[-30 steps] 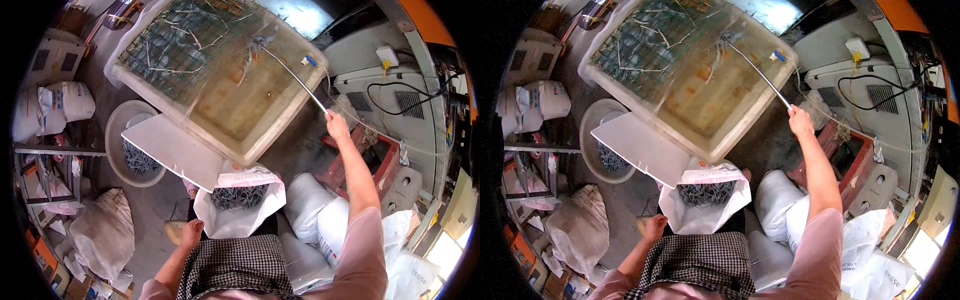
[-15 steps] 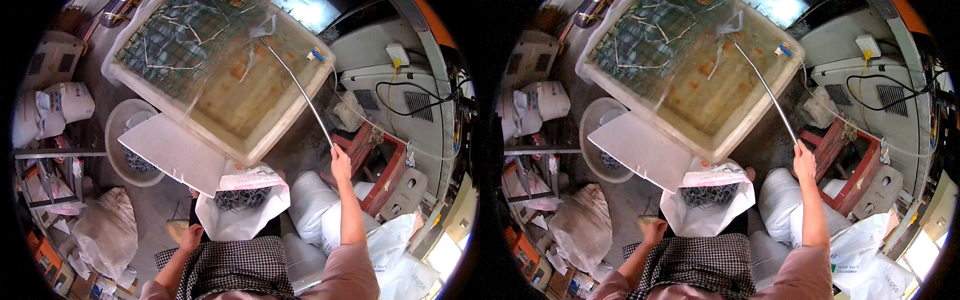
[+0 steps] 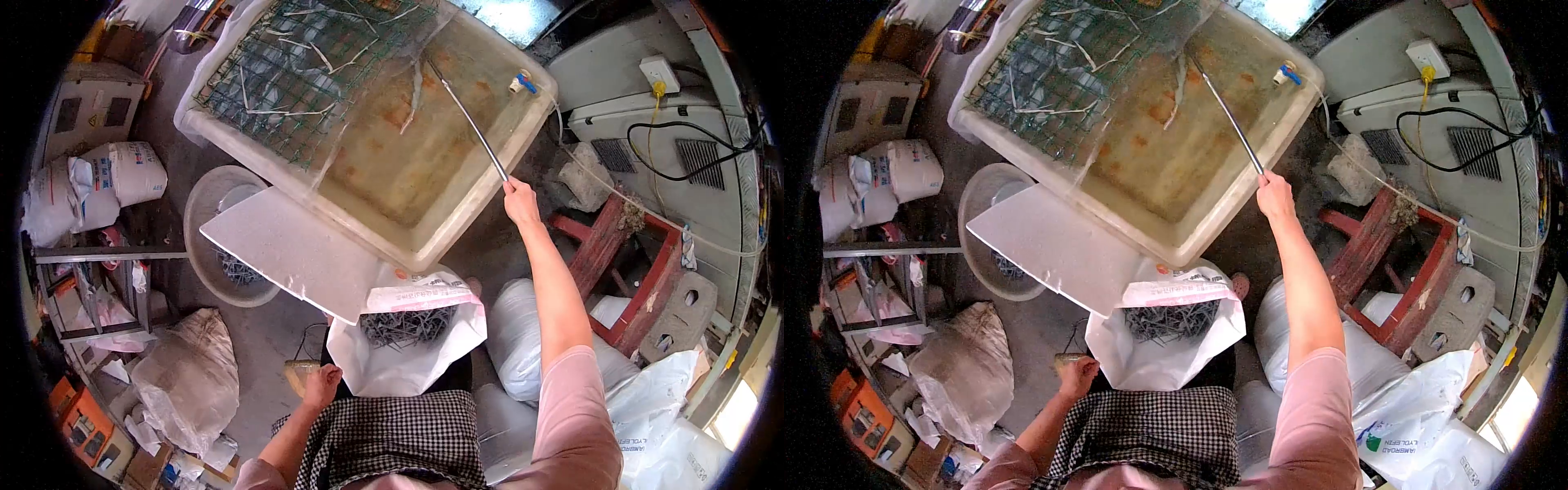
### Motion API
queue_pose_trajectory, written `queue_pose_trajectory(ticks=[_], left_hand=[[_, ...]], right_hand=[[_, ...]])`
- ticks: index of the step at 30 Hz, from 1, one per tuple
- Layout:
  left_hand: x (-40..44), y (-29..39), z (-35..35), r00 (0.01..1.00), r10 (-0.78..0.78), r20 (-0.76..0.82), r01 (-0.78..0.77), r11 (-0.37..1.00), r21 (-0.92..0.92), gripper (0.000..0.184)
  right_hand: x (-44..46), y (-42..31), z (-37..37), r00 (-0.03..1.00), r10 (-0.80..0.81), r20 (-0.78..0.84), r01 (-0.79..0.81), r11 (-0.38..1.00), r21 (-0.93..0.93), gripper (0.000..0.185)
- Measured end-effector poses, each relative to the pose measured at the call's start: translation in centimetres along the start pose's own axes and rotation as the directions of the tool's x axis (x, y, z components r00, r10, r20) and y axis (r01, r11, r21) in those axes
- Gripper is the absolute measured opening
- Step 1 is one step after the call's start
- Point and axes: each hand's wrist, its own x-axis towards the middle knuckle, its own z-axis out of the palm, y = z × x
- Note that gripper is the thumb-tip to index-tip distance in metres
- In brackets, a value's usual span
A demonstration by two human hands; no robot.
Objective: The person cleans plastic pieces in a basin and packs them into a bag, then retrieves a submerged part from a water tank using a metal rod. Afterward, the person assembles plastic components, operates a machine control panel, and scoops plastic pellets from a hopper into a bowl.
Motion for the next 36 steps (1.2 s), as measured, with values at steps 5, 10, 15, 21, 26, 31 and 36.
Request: queue_pose_trajectory(ticks=[5, 10, 15, 21, 26, 31, 36], left_hand=[[0.2, -2.1, 0.9, 1.0, -0.023, -0.002, 0.023, 0.997, -0.077, 0.017], [-0.2, -1.0, 0.4, 0.999, -0.044, -0.021, 0.043, 0.998, -0.054, 0.018], [-1.0, -0.5, -0.4, 0.999, -0.038, -0.018, 0.038, 0.999, 0.02, 0.019], [-2.2, -0.5, 0.0, 0.994, -0.114, -0.007, 0.114, 0.993, 0.011, 0.021], [-2.2, 1.2, 1.2, 1.0, -0.025, -0.012, 0.026, 0.996, 0.086, 0.02], [-2.4, -0.8, 2.0, 0.997, -0.067, -0.046, 0.066, 0.997, -0.03, 0.02], [-2.6, -0.3, 0.4, 0.996, -0.088, -0.023, 0.087, 0.996, -0.019, 0.02]], right_hand=[[0.6, -1.4, 3.4, 0.992, -0.127, 0.028, 0.124, 0.989, 0.086, 0.026], [2.7, -5.1, 7.7, 0.958, -0.264, 0.108, 0.244, 0.954, 0.173, 0.022], [0.2, -4.7, 6.5, 0.949, -0.28, 0.144, 0.26, 0.955, 0.14, 0.022], [-9.0, 6.2, 0.7, 0.969, -0.244, 0.034, 0.239, 0.966, 0.101, 0.029], [-5.3, 2.3, 4.2, 0.958, -0.249, 0.144, 0.239, 0.967, 0.087, 0.028], [0.8, -5.7, 9.6, 0.924, -0.345, 0.166, 0.317, 0.932, 0.174, 0.024], [-1.3, -1.9, 6.8, 0.947, -0.284, 0.148, 0.267, 0.956, 0.125, 0.032]])
